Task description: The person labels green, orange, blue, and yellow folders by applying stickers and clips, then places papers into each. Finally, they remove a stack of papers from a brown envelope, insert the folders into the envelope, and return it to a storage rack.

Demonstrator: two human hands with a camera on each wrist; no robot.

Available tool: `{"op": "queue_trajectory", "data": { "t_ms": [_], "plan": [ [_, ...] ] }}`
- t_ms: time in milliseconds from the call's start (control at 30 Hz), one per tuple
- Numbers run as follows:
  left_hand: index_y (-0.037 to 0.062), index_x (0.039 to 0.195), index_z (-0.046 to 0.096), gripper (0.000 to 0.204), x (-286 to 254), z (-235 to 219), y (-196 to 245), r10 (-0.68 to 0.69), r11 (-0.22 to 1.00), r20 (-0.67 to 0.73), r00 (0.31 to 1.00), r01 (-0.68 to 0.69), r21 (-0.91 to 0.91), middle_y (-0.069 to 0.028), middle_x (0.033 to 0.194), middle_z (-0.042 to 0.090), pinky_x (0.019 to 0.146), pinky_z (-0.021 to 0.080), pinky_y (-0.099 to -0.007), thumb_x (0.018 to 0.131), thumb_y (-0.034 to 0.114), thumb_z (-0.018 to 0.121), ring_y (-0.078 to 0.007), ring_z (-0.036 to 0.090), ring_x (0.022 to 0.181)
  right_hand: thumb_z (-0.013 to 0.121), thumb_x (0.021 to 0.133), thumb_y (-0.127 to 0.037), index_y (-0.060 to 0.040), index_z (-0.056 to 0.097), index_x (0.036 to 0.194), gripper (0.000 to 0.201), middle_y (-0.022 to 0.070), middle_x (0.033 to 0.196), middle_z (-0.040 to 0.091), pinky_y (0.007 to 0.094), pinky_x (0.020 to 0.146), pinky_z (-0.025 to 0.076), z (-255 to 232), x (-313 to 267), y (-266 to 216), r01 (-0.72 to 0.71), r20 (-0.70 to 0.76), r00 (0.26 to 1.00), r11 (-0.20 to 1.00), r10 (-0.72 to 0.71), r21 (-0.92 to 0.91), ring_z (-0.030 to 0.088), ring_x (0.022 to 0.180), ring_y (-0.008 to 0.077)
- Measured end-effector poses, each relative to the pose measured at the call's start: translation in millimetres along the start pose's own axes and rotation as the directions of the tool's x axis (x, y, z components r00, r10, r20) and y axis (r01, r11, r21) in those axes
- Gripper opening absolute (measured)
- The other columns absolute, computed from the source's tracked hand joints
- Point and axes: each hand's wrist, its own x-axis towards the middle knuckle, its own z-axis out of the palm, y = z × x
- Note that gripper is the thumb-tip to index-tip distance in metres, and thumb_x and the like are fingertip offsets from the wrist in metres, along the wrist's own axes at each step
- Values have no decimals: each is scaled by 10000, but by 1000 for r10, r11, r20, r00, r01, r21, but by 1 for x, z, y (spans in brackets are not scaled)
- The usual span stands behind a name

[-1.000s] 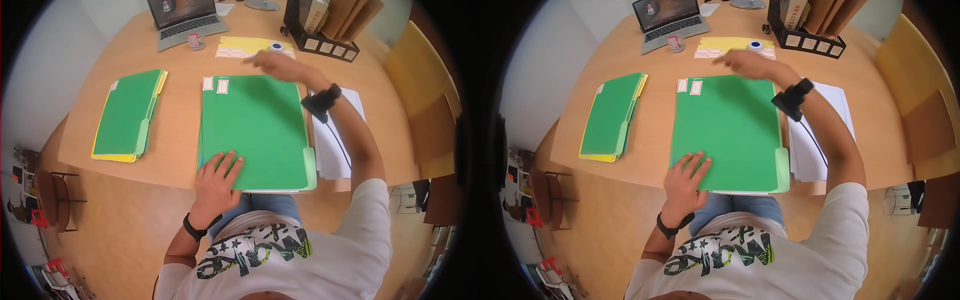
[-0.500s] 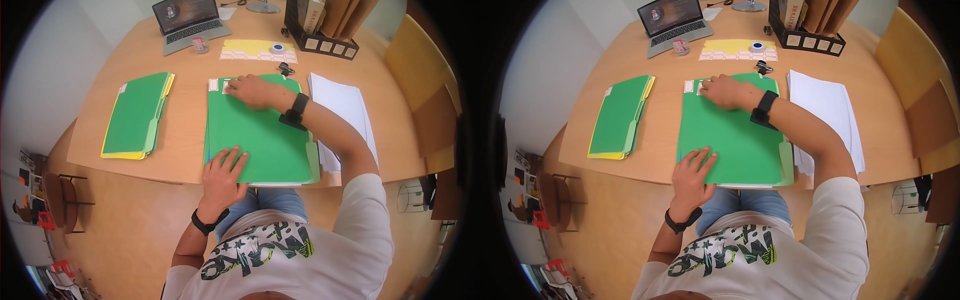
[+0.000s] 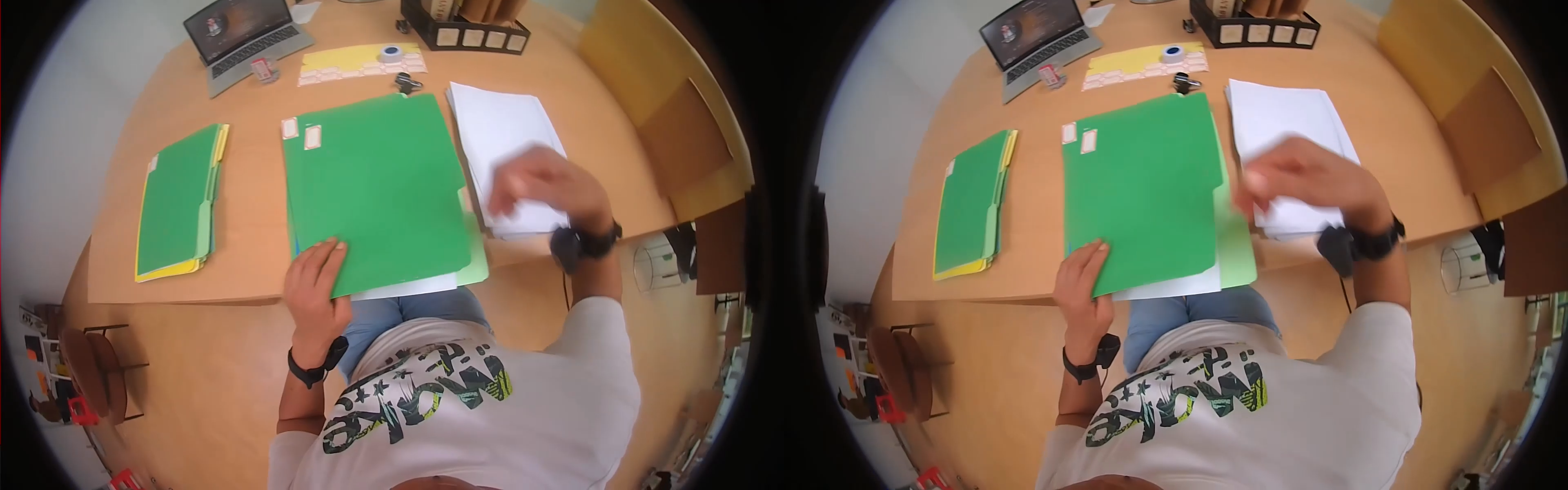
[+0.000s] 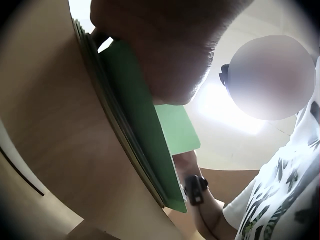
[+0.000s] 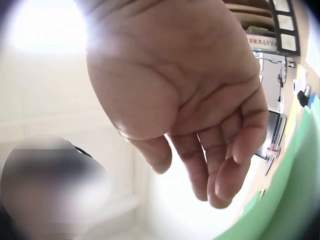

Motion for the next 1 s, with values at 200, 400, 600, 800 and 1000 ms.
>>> {"op": "queue_trajectory", "data": {
  "t_ms": [200, 400, 600, 800, 1000],
  "plan": [
    [-4, 1089, 631, 422, -20, -9, 11, -49, 992, -67, 997, 41, -120, -178, 1129, 616, 900, 448, -446, 691, 32, 494, -362, 576, 1033, 528, 927, -487, 28, 666, 1005, 539, 101, 914, 677, 293, 696, 518, 78, -109, 78, -369, 134, 929, 864, 344, 342, 636, 819, 168],
    [9, 1116, 627, 465, -32, -20, 34, 37, 999, 110, 993, -36, -12, -179, 1170, 593, 947, 411, -483, 677, 44, 480, -378, 546, 1081, 514, 913, -541, 18, 589, 1116, 599, 115, 962, 656, 298, 764, 510, 177, -96, 122, -31, -215, 945, 725, 245, 688, 631, 857, 180],
    [0, 1164, 592, 382, -43, -12, 33, -32, 998, 79, 996, 36, -57, -204, 1201, 574, 980, 395, -477, 816, 129, 501, -409, 521, 1124, 617, 882, -347, 1, 608, 1060, 392, 105, 916, 656, 294, 750, 506, 173, -89, 120, -70, -138, 934, 548, 329, 834, 629, 832, 174],
    [-53, 1209, 524, 399, -80, 16, 28, -585, 705, -175, 792, 390, -592, -211, 1237, 547, 973, 423, -407, 928, 228, 479, -321, 524, 1156, 670, 854, -270, 0, 616, 1111, 377, 73, 938, 656, 296, 722, 504, 170, -74, 83, -109, -208, 831, 518, 516, 848, 619, 846, 144],
    [-107, 1171, 500, 394, -86, 20, 32, -714, 609, -291, 637, 358, -708, -177, 1138, 577, 840, 499, -347, 965, 211, 390, -261, 589, 996, 659, 877, -253, 9, 608, 1125, 364, 50, 957, 653, 269, 721, 489, 162, -78, 78, -158, -363, 798, 749, 481, 644, 594, 855, 104]
  ]
}}
